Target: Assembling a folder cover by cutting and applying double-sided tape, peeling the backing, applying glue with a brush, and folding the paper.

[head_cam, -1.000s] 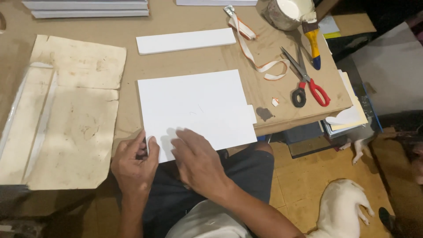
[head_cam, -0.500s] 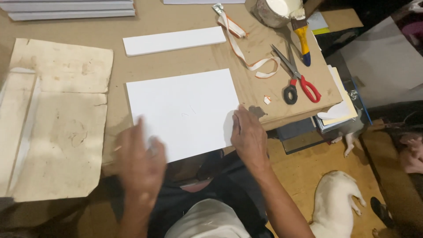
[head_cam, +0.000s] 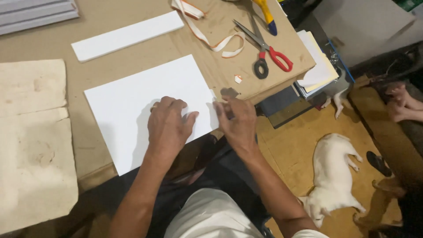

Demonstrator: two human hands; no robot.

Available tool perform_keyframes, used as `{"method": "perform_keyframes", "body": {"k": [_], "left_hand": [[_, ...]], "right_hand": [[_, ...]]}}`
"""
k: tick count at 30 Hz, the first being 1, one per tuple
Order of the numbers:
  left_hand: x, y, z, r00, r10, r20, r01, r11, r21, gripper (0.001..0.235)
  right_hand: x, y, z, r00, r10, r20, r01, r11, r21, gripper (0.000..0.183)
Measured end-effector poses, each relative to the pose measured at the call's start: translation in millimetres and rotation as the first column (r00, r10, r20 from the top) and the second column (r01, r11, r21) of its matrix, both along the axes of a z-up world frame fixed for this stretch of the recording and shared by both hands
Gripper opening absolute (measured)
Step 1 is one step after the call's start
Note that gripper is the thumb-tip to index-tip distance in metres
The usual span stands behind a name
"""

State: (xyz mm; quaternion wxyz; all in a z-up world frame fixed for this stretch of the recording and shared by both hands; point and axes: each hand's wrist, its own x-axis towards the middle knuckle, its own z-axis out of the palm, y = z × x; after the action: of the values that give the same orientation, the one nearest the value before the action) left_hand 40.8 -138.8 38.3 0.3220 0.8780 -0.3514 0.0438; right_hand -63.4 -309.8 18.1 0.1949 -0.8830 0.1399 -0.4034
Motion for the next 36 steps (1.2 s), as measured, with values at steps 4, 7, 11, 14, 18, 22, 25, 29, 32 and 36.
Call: {"method": "perform_keyframes", "body": {"k": [4, 7, 11, 14, 18, 22, 25, 29, 32, 36], "left_hand": [[12.6, -14.0, 16.1, 0.998, 0.016, -0.063, -0.012, 0.998, 0.069, 0.038], [25.1, -27.3, 23.7, 0.984, -0.080, -0.158, 0.090, 0.994, 0.058, 0.049], [38.5, -42.5, 27.4, 0.972, -0.082, -0.222, 0.140, 0.956, 0.259, 0.047], [43.6, -52.1, 27.3, 0.959, -0.082, -0.272, 0.162, 0.945, 0.286, 0.045], [42.4, -51.2, 46.9, 0.893, -0.096, -0.439, 0.235, 0.933, 0.273, 0.043], [46.0, -59.1, 22.9, 0.905, -0.109, -0.411, 0.237, 0.931, 0.276, 0.044], [40.0, -56.3, 12.2, 0.942, -0.066, -0.330, 0.203, 0.893, 0.402, 0.039], [29.8, -53.3, 52.3, 0.939, -0.120, -0.323, 0.216, 0.935, 0.281, 0.046], [35.9, -56.1, 50.3, 0.927, -0.125, -0.354, 0.232, 0.932, 0.280, 0.043], [50.8, -72.9, 18.9, 0.894, -0.146, -0.423, 0.272, 0.928, 0.256, 0.029]], "right_hand": [[-39.7, -2.0, 71.8, 0.985, 0.107, 0.138, -0.124, 0.984, 0.124, 0.017], [-28.0, -15.6, 81.3, 0.981, 0.150, 0.127, -0.164, 0.981, 0.105, 0.016], [-19.1, -39.9, 96.9, 0.981, 0.138, 0.137, -0.148, 0.987, 0.066, 0.017], [-15.7, -56.3, 111.0, 0.983, 0.113, 0.147, -0.118, 0.993, 0.026, 0.018], [-20.3, -68.0, 112.9, 0.989, 0.071, 0.129, -0.075, 0.997, 0.026, 0.022], [-43.8, -89.2, 118.3, 0.996, 0.005, 0.090, -0.006, 1.000, 0.012, 0.026], [-34.9, -117.1, 90.2, 0.998, 0.019, 0.058, -0.019, 1.000, 0.007, 0.029], [7.5, -163.1, 31.4, 0.947, -0.056, -0.318, 0.026, 0.995, -0.098, 0.032], [0.7, -163.3, 33.6, 0.822, -0.174, -0.542, 0.170, 0.984, -0.058, 0.038], [-23.6, -171.9, 32.4, 0.712, -0.263, -0.651, 0.270, 0.958, -0.092, 0.047]]}}
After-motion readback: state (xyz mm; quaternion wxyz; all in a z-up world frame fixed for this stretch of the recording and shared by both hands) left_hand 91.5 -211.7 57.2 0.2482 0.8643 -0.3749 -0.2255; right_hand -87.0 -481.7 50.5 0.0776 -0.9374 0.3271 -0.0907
